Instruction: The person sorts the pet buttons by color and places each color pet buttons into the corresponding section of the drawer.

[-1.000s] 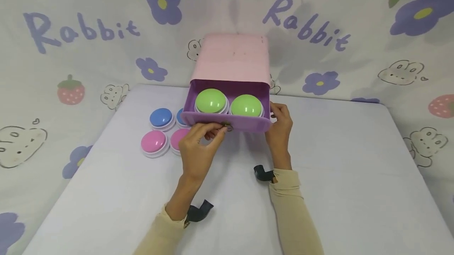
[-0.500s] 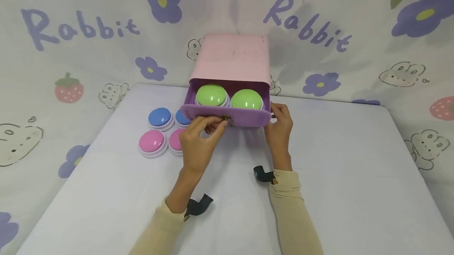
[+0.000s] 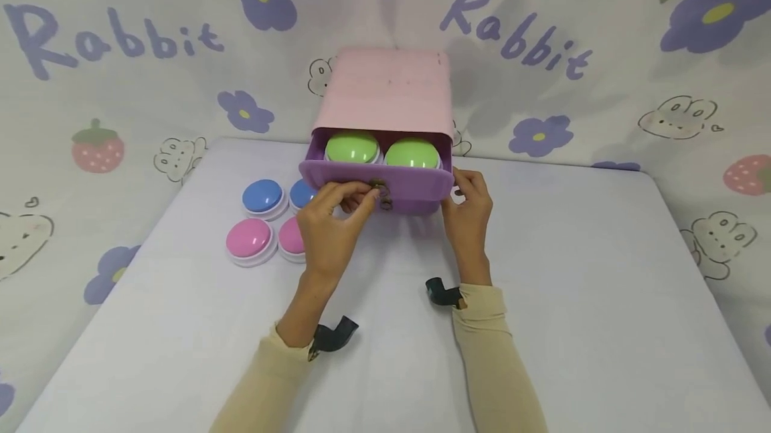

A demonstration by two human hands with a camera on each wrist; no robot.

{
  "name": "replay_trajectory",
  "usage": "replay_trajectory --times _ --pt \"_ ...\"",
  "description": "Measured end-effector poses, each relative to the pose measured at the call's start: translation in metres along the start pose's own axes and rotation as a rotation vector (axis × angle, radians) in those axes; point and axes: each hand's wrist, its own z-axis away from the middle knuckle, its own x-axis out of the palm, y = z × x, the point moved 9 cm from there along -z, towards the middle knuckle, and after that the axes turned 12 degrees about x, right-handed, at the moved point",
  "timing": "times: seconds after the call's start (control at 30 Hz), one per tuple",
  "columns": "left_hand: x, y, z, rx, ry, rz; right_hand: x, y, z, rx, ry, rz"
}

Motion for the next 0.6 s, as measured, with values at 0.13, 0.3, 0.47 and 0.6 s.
replay_trajectory --times 0.13,0.3,0.47,0.6 --pt "0.0006 -0.0002 -0.0028 0.002 0.0 -0.009 0.0 -0.0003 -0.0001 0.004 0.001 -0.002" --pt "0.0013 -0.003 -0.0056 0.006 0.009 -0.012 0.0009 0.0007 -0.0001 0.009 -0.009 0.006" --pt "0.0021 -0.0058 -0.0076 0.016 0.013 -0.03 0.0018 0.0005 0.0 0.01 -0.018 0.01" --pt "0.0034 -0.0082 -0.0095 0.02 0.016 -0.034 0.0021 0.0002 -0.0001 0.015 -0.029 0.005"
